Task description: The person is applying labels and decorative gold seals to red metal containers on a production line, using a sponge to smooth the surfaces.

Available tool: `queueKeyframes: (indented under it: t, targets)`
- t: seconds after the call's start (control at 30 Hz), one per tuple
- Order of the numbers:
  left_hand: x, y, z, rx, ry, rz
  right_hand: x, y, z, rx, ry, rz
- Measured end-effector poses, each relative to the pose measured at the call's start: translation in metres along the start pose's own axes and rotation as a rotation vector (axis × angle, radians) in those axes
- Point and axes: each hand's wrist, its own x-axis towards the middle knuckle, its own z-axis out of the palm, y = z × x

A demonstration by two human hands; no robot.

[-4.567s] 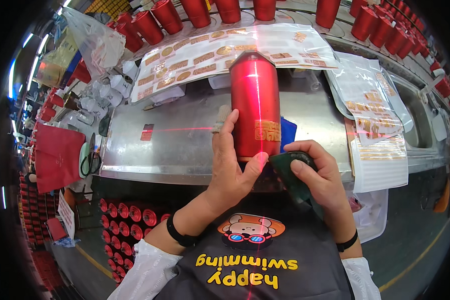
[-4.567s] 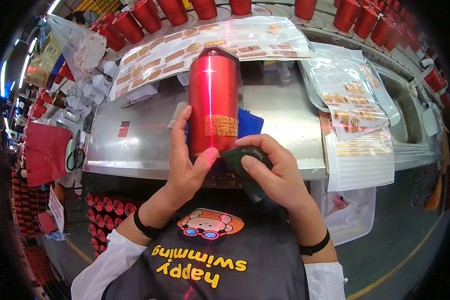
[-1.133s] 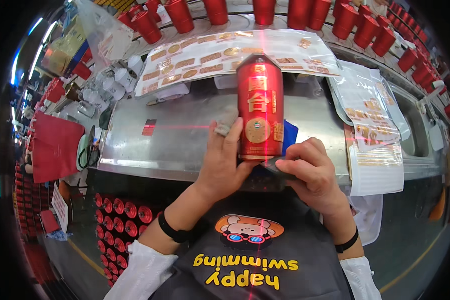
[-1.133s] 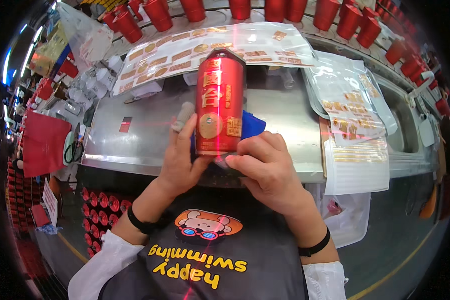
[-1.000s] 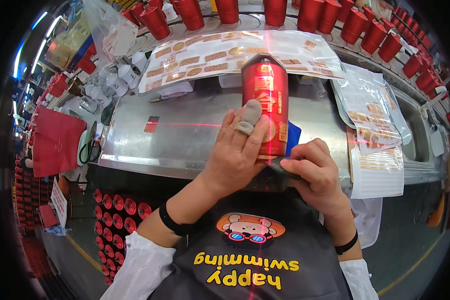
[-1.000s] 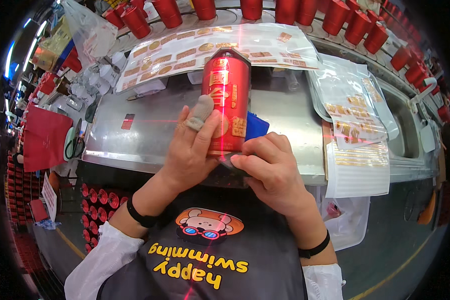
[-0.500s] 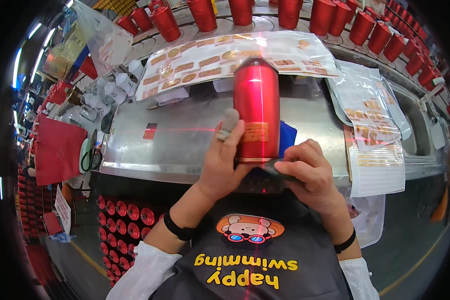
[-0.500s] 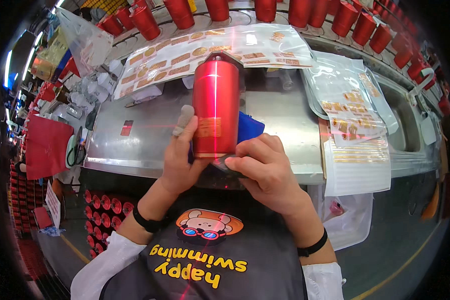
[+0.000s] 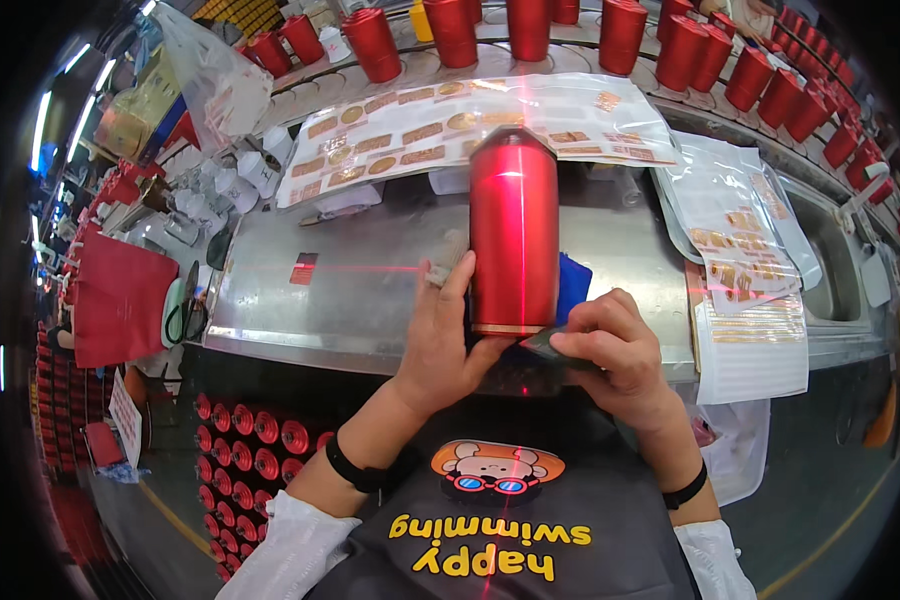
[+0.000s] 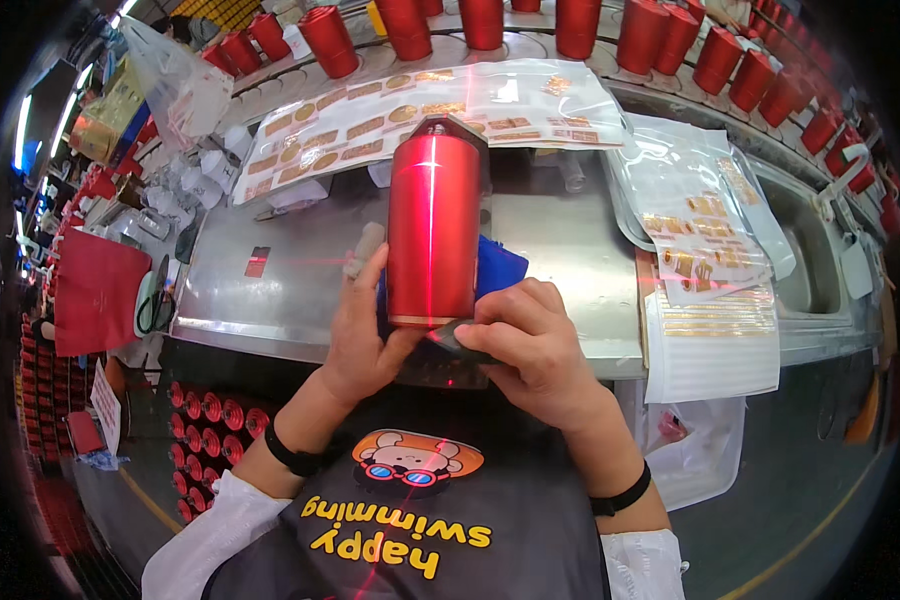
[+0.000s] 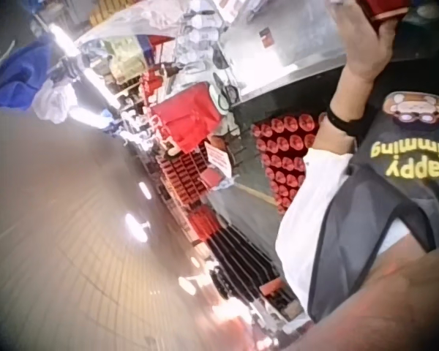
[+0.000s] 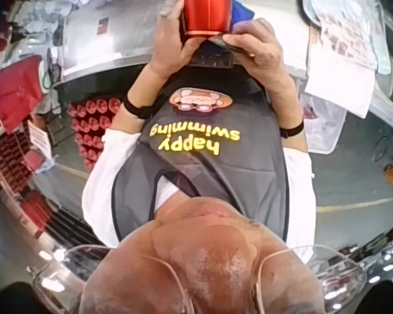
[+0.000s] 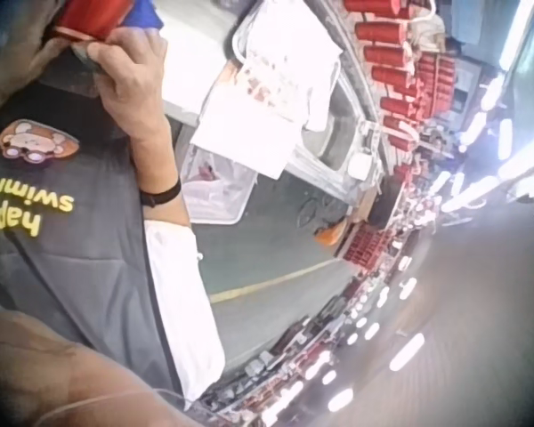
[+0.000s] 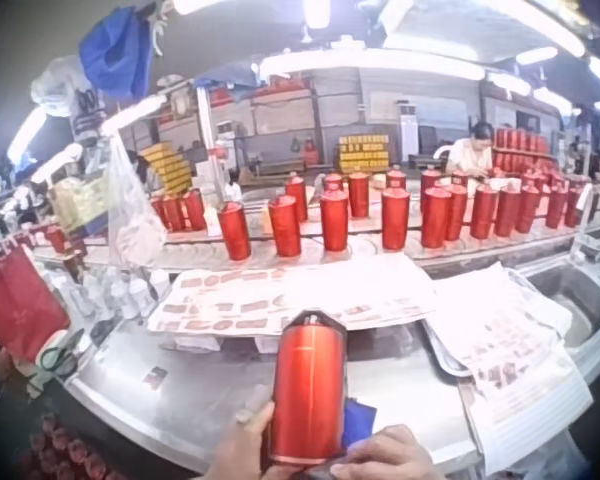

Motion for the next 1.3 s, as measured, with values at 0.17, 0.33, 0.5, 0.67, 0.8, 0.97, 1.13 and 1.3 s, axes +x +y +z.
queueKeyframes:
  t: [0.17,0.33,0.5,0.67,0.8,0.97,1.13,1.3]
  targets:
    - [0.006,0.001,0.002,0.091,-0.018,0.085,-0.003,0.001,0.001,0.009,0.017,0.008]
    - [0.002,-0.003,0.001,0.003,0.014,0.087,-0.013,0.009,0.001,0.005,0.033,0.035]
    - [0.002,0.0,0.001,-0.059,0.001,0.042,0.002,-0.006,-0.003,-0.074,0.08,-0.041]
    - [0.001,-0.003,0.001,-0.081,-0.026,-0.016,-0.01,0.002,0.004,-0.122,0.04,-0.097]
    - [-0.002,-0.003,0.005,-0.178,-0.014,-0.095,-0.016,0.001,-0.003,-0.091,0.038,-0.062]
    - [0.001,-0.005,0.0,-0.028,-0.052,-0.012,-0.007,-0.004,-0.01,-0.017,0.052,-0.017]
    - [0.007,0.0,0.003,0.022,0.008,0.064,-0.025,-0.001,-0.072,-0.162,0.164,0.275]
    - [0.002,-0.003,0.007,-0.04,-0.014,0.01,-0.053,0.085,-0.189,-0.763,0.086,0.446]
